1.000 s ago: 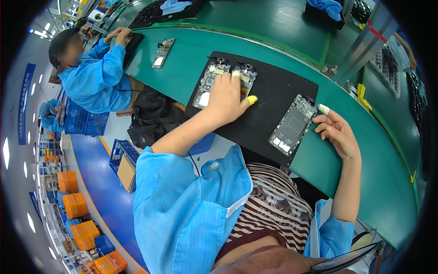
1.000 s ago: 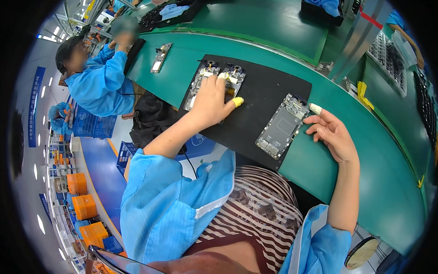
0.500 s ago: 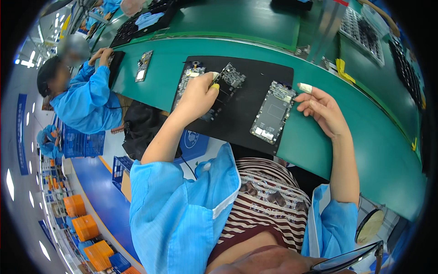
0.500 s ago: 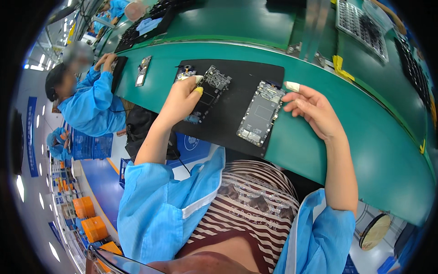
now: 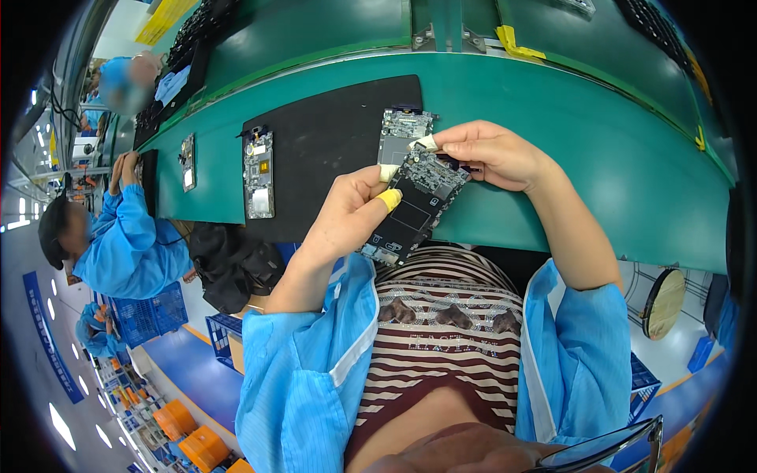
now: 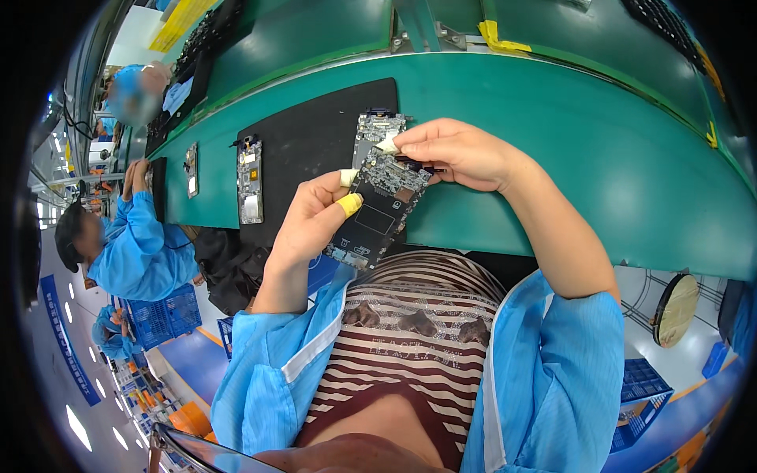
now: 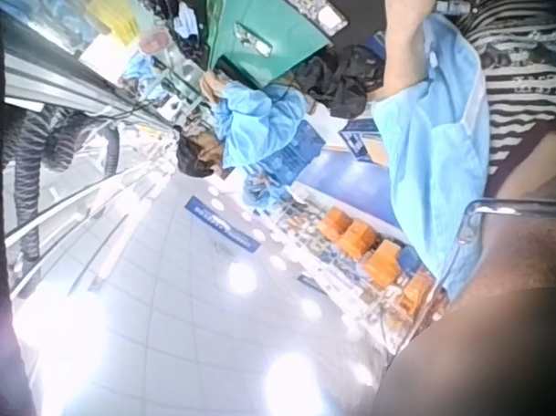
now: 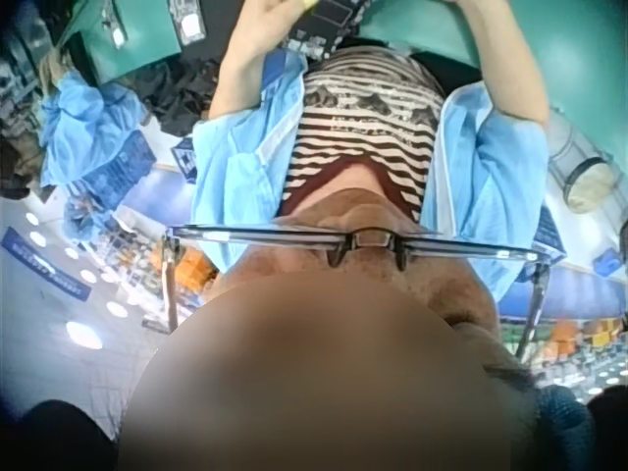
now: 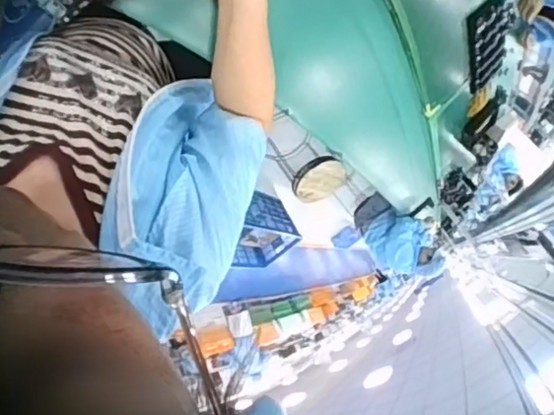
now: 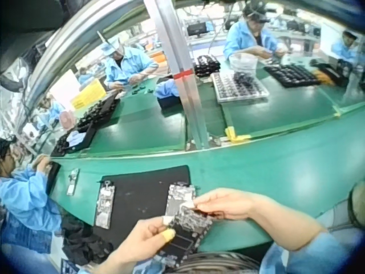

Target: Assembling or inspecting internal components of mobile phones on an assembly line.

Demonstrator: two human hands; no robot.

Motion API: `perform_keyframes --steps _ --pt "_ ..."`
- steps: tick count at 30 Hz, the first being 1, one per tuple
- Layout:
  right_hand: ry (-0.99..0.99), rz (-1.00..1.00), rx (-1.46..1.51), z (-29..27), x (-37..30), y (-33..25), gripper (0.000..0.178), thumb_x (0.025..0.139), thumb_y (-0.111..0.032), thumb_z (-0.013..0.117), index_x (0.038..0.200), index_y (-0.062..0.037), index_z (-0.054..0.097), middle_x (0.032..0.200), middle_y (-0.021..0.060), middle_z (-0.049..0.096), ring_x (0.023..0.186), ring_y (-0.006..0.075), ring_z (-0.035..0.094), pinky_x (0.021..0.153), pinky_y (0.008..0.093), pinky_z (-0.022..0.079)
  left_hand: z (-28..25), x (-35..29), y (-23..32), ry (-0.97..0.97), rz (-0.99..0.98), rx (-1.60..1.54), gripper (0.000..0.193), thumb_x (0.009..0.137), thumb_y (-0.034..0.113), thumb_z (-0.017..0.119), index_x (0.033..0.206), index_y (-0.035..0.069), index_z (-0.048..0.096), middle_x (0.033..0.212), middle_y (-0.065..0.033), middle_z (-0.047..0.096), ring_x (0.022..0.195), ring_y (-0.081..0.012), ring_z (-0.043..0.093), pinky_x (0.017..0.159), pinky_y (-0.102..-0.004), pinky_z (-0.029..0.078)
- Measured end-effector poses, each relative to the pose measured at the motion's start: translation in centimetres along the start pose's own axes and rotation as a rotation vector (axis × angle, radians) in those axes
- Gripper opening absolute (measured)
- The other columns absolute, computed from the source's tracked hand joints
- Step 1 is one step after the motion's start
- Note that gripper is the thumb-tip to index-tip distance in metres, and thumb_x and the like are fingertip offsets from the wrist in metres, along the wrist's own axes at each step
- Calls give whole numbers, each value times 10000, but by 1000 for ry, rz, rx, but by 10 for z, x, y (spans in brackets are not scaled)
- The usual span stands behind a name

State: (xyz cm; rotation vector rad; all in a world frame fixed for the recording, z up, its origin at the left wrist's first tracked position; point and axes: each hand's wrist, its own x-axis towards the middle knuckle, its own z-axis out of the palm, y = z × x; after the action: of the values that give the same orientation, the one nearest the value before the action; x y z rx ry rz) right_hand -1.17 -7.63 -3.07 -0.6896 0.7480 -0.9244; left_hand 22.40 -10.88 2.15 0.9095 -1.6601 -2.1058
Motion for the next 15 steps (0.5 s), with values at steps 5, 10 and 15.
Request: perform_keyframes --steps 5,10,15 --pt "-21 14 64 1 -1 -7 323 901 -120 518 1178 46 535 1050 104 622 915 122 609 792 250 508 1 0 -4 10 -14 -11 294 870 -36 441 1151 -77 520 1002 -85 630 861 -65 561 743 -201 451" --pt "-63 -81 84 6 -1 -10 330 870 -70 543 1171 63 537 1066 118 621 941 134 606 854 262 494 0 -1 -8 19 15 3 305 868 -44 439 1162 -76 515 1026 -88 625 878 -70 558 752 -202 448" --pt "-84 -84 92 6 -1 -10 355 856 -53 554 1191 61 525 1101 124 608 978 139 595 890 260 473 -2 0 -11 41 25 29 316 861 -53 431 1165 -75 513 1046 -88 620 919 -72 553 787 -209 442"
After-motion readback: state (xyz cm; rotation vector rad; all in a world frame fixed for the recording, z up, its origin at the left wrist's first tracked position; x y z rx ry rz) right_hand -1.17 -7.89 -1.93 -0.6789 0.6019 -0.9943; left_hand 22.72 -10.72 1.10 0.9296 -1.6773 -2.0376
